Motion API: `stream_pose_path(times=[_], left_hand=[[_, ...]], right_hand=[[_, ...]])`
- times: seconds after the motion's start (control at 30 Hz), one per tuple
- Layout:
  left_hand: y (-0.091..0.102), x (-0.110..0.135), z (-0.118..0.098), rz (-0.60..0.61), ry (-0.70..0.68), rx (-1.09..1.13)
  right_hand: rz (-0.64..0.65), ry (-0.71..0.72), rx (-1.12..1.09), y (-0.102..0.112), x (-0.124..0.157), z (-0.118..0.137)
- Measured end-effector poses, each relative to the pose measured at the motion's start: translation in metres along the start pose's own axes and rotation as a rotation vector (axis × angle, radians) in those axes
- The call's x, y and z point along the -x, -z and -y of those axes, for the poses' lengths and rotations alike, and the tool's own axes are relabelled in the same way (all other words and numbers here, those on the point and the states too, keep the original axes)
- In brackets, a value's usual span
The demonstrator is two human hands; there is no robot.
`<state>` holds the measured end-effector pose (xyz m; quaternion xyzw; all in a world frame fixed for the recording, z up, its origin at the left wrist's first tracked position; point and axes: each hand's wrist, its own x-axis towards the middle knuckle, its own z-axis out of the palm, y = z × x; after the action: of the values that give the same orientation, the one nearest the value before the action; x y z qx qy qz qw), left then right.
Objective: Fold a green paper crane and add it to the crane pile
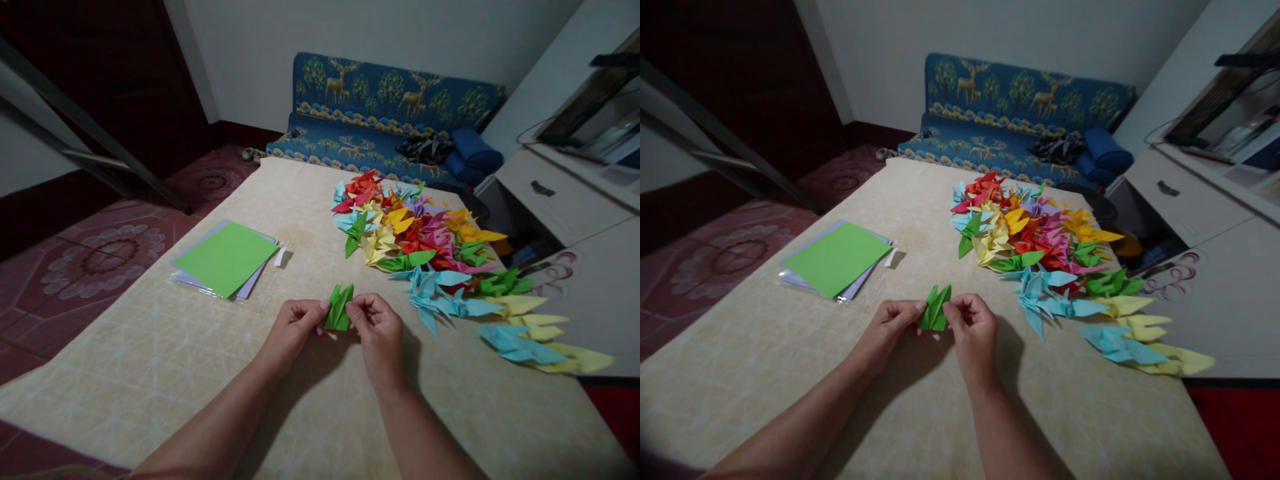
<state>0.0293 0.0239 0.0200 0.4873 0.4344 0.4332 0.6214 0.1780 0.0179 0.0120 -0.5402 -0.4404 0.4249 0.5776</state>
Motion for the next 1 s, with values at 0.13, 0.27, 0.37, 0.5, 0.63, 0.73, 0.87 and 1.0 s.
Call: stream_pose_path(times=[0.13,0.27,0.37,0.5,0.63,0.73,0.87,1.0], left_hand=[[0.0016,-0.0014,0.0014,0.005,-0.030,-0.036],[0.0017,-0.0021,-0.0005,0.017,-0.114,-0.170],[0.0015,-0.0021,-0.0005,0.012,-0.160,-0.278],[0.0009,-0.0016,0.0007,0.013,-0.173,-0.359],[0.0014,-0.0008,0.0016,0.024,-0.177,-0.426],[0.0028,-0.0015,0.0024,0.032,-0.196,-0.463],[0.0043,-0.0033,0.0037,0.062,-0.207,-0.529],[0.0027,-0.0017,0.0034,0.081,-0.210,-0.562]], right_hand=[[0.016,0.032,0.028,0.0008,-0.0004,0.0003],[0.056,0.036,0.021,0.0005,0.0002,-0.0001],[0.077,0.016,0.002,-0.0003,0.0009,-0.0006],[0.126,-0.006,-0.006,-0.0004,0.0015,-0.0030],[0.166,-0.051,-0.002,-0.0002,0.0014,-0.0059],[0.190,-0.083,-0.041,-0.0001,0.0008,-0.0064],[0.272,-0.104,-0.076,0.0011,0.0006,-0.0071],[0.239,-0.117,-0.020,0.0022,0.0024,-0.0084]])
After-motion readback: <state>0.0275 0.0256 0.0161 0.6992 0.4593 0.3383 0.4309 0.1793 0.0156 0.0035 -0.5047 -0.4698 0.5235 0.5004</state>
